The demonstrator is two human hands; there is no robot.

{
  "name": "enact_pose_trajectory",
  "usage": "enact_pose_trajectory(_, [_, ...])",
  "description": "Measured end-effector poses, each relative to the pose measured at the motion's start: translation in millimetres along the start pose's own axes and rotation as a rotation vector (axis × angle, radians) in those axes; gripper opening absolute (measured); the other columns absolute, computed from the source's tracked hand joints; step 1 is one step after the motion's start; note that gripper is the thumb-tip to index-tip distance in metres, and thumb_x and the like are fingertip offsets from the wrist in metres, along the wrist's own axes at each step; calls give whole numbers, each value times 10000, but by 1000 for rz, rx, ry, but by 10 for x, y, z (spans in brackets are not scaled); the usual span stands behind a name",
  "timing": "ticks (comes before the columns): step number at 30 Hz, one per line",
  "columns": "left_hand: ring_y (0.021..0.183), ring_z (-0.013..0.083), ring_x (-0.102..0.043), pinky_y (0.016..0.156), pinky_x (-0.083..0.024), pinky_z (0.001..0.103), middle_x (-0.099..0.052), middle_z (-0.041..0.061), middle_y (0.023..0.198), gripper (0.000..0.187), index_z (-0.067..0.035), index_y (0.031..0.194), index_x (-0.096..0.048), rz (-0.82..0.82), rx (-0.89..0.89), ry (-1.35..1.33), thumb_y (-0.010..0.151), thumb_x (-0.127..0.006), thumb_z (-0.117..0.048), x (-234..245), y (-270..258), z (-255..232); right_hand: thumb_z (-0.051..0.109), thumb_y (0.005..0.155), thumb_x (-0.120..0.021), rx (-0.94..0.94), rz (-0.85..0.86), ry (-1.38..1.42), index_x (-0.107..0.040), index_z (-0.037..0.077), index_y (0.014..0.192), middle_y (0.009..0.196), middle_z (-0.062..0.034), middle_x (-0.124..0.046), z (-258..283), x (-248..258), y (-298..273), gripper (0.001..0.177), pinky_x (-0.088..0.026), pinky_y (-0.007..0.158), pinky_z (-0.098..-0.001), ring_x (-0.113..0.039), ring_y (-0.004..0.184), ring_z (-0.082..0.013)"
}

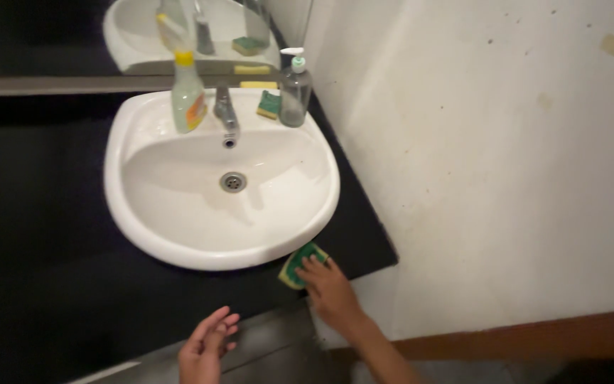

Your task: Clean the bathroom countertop with a sponge and retrieve items from the under-sink cabinet.

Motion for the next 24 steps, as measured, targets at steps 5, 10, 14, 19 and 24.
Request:
enact_pose_trajectory(5, [1001,193,-711,771,-552,337,-775,142,1178,361,-68,1322,-694,-78,13,-64,983,-586,-127,351,-163,-217,18,860,-652,119,30,123,-718,71,1236,1363,-189,-653,726,-267,-145,385,-322,1184,-529,-574,1329,-368])
enact_pose_trajectory(10, [989,201,-695,767,-537,336,-763,150,1189,345,-66,1325,-689,-148,1,-123,1006,-568,-118,713,-175,-392,103,952,-630,-262,239,524,-735,95,1266,1158,-129,-777,1118,-375,-219,331,-553,1010,-438,-711,1009,-301])
enact_pose_trajectory(14, [1000,201,-702,776,-545,337,-766,136,1177,341,-74,1320,-694,-190,-19,-47,1011,-555,-110,677,-239,-572,153,1006,-563,-743,-73,1580,-660,20,1245,1181,-135,-734,705,-341,-469,290,-549,1010,-432,-714,1078,-246])
enact_pose_trajectory(19, [1008,216,-714,786,-542,340,-777,130,1172,331,-65,1305,-703,-85,-29,-24,1003,-586,-133,129,-317,-687,288,996,-519,-891,-242,1374,-645,32,1224,1129,-125,-753,-16,268,-580,365,-582,958,-446,-742,1009,-262])
enact_pose_trajectory(24, [1093,196,-727,867,-573,350,-757,89,1273,425,-126,1384,-642,262,52,51,973,-556,-191,-738,-350,-728,340,1005,-588,-776,-341,732,-764,-9,982,874,-130,-760,-593,892,-404,391,-594,770,-408,-707,800,-209])
Point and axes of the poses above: each hand's wrist, its own y-axis towards the middle knuckle, its own x-axis out of the back of the hand, z = x × y, the point moved 4 cm from there along y, towards the middle knuckle
